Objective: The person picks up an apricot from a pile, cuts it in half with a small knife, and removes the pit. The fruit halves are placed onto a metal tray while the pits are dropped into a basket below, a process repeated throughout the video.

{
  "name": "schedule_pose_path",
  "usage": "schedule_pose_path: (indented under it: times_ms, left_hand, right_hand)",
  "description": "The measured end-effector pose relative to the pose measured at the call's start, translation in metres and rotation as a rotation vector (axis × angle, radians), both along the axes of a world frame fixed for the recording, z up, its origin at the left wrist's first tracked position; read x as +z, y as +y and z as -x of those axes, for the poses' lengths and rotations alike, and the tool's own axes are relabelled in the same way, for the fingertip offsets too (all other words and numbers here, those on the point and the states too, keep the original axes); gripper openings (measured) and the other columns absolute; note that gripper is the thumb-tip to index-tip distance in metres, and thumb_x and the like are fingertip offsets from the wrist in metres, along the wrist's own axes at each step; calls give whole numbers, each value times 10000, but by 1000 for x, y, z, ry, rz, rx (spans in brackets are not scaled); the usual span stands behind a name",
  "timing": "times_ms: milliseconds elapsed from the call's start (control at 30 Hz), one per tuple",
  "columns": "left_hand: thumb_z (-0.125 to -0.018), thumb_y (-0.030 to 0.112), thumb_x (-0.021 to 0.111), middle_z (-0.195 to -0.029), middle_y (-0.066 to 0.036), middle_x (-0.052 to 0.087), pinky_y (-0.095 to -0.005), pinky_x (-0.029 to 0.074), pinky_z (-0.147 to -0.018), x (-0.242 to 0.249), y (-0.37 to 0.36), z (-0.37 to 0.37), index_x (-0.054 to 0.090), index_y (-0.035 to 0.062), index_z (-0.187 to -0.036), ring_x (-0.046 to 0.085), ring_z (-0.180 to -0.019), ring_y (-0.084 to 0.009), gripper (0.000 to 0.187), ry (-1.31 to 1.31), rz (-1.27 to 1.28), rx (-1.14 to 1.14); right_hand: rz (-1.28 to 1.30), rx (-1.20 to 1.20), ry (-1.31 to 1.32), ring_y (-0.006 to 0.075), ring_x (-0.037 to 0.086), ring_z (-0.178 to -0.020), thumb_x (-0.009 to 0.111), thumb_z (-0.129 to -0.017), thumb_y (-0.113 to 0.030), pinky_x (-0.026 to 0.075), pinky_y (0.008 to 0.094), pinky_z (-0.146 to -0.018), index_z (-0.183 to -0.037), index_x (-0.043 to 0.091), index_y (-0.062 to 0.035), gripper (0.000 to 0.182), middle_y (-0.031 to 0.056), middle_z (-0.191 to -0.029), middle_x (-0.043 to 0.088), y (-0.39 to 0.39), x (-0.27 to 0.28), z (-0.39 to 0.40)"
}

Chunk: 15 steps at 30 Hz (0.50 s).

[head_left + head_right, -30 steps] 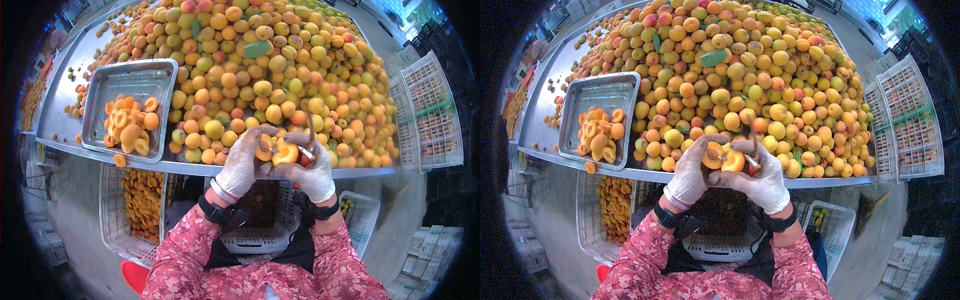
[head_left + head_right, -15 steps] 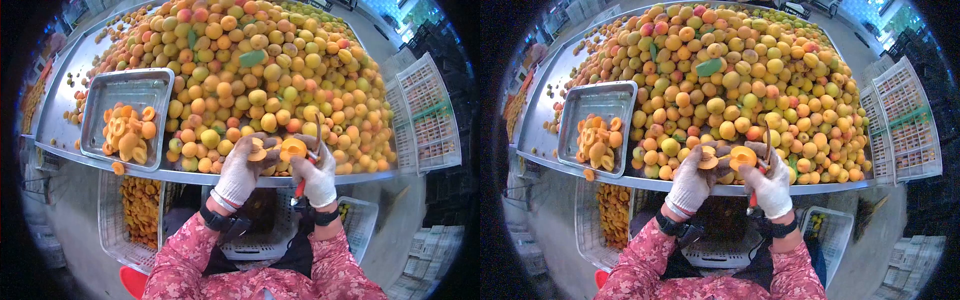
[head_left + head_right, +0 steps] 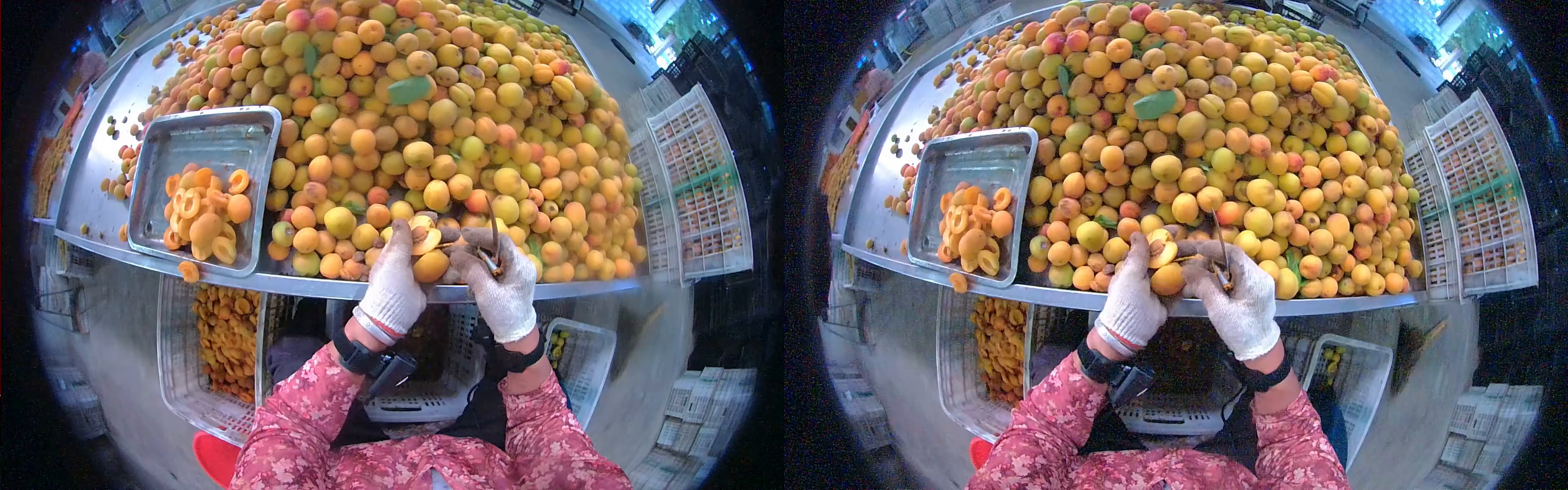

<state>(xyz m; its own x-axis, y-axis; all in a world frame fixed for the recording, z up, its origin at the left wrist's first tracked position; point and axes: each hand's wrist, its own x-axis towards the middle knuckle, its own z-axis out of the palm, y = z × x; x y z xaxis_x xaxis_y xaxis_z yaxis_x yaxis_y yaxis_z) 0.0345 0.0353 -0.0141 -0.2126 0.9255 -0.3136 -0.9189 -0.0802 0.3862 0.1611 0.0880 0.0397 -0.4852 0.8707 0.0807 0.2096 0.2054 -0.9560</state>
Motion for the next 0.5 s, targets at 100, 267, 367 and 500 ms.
schedule_pose_path:
  times_ms: [100, 267, 367, 500]
  left_hand:
    - [-1040, 437, 321, -1161, -110, 595, -357, 505, -928, 5, -3, -10, 497, 58, -1279, 603, -1059, -228, 481, 182, 10, 8]
    - [-1041, 347, 371, -1102, -66, 579, -276, 447, -863, 7, -8, -19, 537, 28, -1255, 534, -975, -132, 419, 738, 3, -6]
    - [-1023, 284, 439, -1028, -54, 606, -273, 464, -831, 23, -11, -10, 572, 1, -1174, 563, -922, -138, 348, 967, 79, -169]
    - [-994, 212, 483, -1003, -53, 615, -261, 474, -803, 22, -13, -19, 583, -10, -1120, 577, -922, -125, 274, 916, 109, -102]
  right_hand:
    - [33, -18, 56, 136, 653, -766, 763, -798, -108, 541, 286, -696, -1024, 649, 12, 280, 87, -874, 693, 3, -6, 1]
    - [-125, 2, -74, 139, 631, -753, 821, -735, -198, 524, 288, -693, -998, 640, -10, 371, 90, -833, 671, 8, -11, -5]
    - [300, -6, 178, 94, 600, -805, 761, -807, -128, 507, 270, -745, -989, 633, -10, 253, 51, -863, 663, 14, -4, -12]
    - [112, 48, -30, 99, 603, -840, 736, -834, -134, 507, 264, -776, -1017, 641, -7, 242, 39, -919, 668, 17, -11, -13]
